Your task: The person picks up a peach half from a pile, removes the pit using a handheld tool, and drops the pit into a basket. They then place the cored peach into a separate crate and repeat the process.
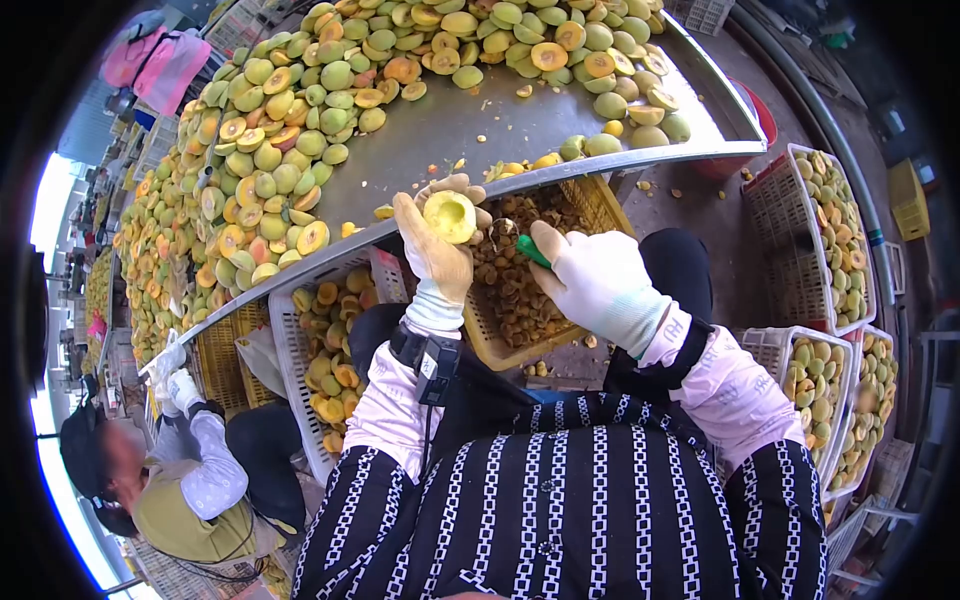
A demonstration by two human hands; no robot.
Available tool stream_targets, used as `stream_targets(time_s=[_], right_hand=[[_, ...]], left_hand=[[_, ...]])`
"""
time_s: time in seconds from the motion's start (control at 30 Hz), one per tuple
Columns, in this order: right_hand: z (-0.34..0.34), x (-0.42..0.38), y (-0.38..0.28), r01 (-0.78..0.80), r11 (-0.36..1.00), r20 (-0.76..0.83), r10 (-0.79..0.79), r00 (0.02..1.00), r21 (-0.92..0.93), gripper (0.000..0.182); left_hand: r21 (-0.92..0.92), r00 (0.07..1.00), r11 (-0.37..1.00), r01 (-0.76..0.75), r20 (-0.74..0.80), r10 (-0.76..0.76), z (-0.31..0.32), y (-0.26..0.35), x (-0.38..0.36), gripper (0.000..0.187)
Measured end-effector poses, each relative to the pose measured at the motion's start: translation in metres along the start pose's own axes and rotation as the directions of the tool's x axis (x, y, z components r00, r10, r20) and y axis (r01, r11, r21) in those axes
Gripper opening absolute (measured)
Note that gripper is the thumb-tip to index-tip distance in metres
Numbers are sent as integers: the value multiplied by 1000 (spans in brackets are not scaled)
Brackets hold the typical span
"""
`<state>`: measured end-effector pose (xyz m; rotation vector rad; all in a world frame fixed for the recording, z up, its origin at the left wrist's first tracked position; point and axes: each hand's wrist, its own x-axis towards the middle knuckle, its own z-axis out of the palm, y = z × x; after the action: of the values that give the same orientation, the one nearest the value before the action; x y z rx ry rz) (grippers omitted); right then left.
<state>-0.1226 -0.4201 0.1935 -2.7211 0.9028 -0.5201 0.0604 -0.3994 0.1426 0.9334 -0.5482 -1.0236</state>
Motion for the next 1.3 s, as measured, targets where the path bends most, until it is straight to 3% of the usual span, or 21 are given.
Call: stream_targets(time_s=[0.13,0.2,0.27,0.33,0.37,0.4,0.53,0.57,0.67,0.7,0.73,0.8,0.9,0.93,1.0,1.03,1.07,1.2,1.23,1.3], right_hand=[[-8,9,-1,-17,1000,-28,16,999,-24,32],[-11,20,-3,24,1000,1,-24,1000,-15,39],[-14,27,2,52,991,82,-42,996,-124,40],[-15,26,20,11,954,48,4,999,-300,30],[-19,28,28,-83,966,-48,73,996,-244,31],[-22,30,33,-83,975,-97,64,993,-206,33],[-25,30,17,133,950,162,-89,983,-281,36],[-19,32,23,166,941,143,-129,981,-294,34],[-30,44,39,30,894,89,11,996,-447,34],[-37,47,48,-45,933,60,71,996,-358,33],[-39,46,53,-34,946,3,37,999,-323,33],[-37,39,44,17,961,54,-2,999,-278,32],[-18,39,38,234,962,59,-228,972,-144,31],[-19,39,41,229,963,58,-223,973,-143,31],[-22,45,43,91,975,132,-65,989,-201,31],[-28,43,49,19,941,62,2,998,-337,31],[-23,41,66,48,964,-64,-66,996,-261,30],[-25,29,37,88,993,43,-86,995,-73,30],[-29,28,22,55,997,144,-48,988,-46,31],[-14,22,20,97,995,112,-94,989,-19,32]], left_hand=[[-28,997,998,64,32,-63,7,-6,1,71],[25,996,997,-70,-51,71,14,-11,4,74],[-30,998,1000,3,-66,-5,18,-4,1,77],[74,984,982,176,-20,-175,10,2,-1,80],[94,973,968,232,-11,-232,9,4,-2,81],[92,971,967,237,-16,-237,8,4,-3,81],[186,949,934,304,29,-315,10,-4,-5,83],[192,940,927,322,54,-338,9,-5,-4,84],[248,920,904,348,93,-380,10,-1,-6,86],[258,908,893,368,107,-405,10,0,-6,86],[269,894,882,388,122,-430,9,0,-5,85],[251,882,874,417,121,-455,7,-1,-5,86],[204,915,904,377,71,-397,20,4,-8,86],[207,913,902,380,72,-402,19,2,-7,86],[257,916,897,361,84,-393,11,-3,-5,85],[250,913,899,358,105,-393,8,-4,-4,85],[247,916,901,356,99,-389,6,-3,-4,85],[191,920,911,366,77,-385,11,-6,-4,81],[155,956,947,281,41,-290,14,-12,-2,79],[135,997,988,75,7,-76,15,-17,3,75]])
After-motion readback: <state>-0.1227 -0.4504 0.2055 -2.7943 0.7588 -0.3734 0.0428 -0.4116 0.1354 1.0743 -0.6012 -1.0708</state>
